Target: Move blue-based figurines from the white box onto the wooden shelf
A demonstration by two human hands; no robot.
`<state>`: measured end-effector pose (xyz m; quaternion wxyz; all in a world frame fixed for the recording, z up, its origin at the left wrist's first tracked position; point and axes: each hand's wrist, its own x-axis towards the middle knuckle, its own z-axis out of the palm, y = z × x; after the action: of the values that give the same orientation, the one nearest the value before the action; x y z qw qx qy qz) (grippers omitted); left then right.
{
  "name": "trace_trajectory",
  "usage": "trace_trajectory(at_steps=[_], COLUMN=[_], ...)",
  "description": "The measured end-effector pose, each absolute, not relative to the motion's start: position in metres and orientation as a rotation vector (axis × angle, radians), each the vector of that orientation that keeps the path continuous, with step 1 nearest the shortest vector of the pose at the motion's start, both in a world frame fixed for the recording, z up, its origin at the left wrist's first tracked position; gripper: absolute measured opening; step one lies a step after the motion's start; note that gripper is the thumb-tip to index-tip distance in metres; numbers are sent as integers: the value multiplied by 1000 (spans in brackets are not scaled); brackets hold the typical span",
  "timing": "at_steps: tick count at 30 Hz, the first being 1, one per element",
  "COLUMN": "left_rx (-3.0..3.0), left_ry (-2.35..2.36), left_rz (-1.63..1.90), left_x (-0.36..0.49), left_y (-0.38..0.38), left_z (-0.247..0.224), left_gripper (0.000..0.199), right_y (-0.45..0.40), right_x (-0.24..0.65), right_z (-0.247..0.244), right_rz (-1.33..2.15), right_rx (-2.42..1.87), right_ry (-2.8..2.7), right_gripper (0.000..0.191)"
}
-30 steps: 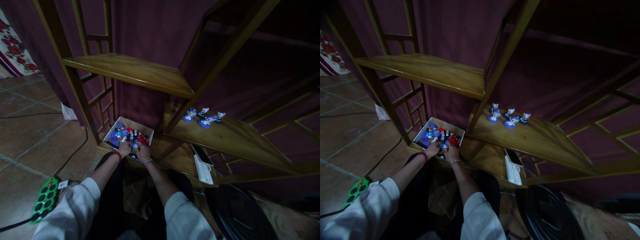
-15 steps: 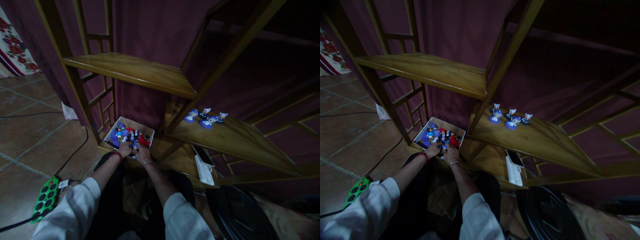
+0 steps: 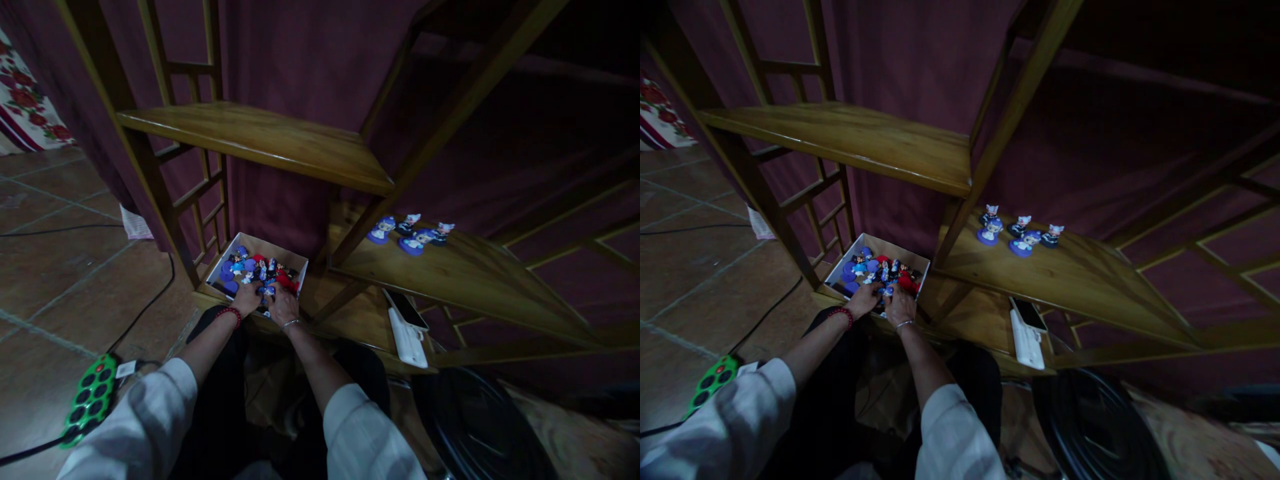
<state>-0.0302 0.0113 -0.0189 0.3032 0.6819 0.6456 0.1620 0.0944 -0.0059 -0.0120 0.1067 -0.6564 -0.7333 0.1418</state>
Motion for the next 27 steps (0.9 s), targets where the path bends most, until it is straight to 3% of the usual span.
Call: trace_trajectory(at_steps=[10,27], left_rx=[2009,2047], left_ry=[1703,1810], left_rz=[533,244], left_x=[-31,-32], left_y=[5,8], left_z=[-31,-23], left_gripper=[38,39], right_y=[-5,-4], right_x=[95,91], right_z=[-11,-17], right_rz=[439,500], right_rx=[-1962,-1860], right_ry=[-2183,-2137], right_gripper=[23,29])
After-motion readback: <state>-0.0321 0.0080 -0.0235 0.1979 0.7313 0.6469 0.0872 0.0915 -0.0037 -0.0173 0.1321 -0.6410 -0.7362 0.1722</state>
